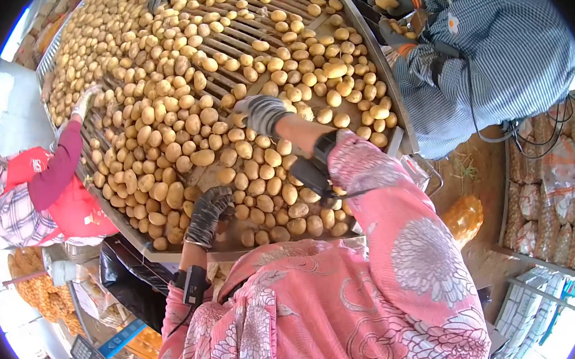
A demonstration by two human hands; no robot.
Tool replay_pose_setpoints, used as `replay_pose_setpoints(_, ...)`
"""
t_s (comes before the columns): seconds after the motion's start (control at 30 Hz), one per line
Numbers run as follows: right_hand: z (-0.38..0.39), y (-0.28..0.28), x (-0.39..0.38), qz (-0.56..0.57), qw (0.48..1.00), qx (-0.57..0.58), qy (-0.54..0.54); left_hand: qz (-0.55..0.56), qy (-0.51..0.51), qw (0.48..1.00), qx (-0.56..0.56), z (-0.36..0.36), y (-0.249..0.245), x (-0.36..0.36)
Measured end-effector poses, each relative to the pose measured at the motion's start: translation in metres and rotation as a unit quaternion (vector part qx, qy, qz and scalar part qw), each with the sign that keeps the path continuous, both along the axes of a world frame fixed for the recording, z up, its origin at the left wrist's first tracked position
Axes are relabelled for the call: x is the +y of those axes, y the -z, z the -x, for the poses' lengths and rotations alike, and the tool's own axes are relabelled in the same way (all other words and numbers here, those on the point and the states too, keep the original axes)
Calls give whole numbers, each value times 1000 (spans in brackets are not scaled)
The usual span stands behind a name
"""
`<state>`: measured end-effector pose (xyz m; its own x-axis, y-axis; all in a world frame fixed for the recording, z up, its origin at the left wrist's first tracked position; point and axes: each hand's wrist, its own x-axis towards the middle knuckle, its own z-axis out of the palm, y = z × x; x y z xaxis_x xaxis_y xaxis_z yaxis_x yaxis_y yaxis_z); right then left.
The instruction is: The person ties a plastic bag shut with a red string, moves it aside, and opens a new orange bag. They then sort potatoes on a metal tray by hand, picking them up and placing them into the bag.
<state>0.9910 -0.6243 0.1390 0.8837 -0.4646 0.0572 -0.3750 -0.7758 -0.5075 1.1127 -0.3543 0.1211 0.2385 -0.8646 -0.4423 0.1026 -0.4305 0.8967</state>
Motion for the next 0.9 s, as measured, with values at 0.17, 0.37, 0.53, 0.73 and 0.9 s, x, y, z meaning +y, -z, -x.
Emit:
replay_pose_setpoints(0.17, -26, 0, 20, 86, 973, 206, -52, -50, -77, 980, 175, 1, -14, -3)
replay_pose_setpoints(0.37, 9, -30, 66, -136, 990, 30, -2, -10, -125, 925, 359, 17, -14, -25)
replay_pose_setpoints(0.53, 52, -18, 37, 17, 998, -55, 11, -75, -218, 867, 441, 21, -4, -35)
replay_pose_setpoints(0.73, 73, -23, 35, -22, 945, 199, 258, -136, -227, 882, 391, 26, 7, -20)
replay_pose_setpoints(0.9, 102, -21, 80, 1, 975, 202, 95, -129, -196, 912, 338, 22, 9, -17)
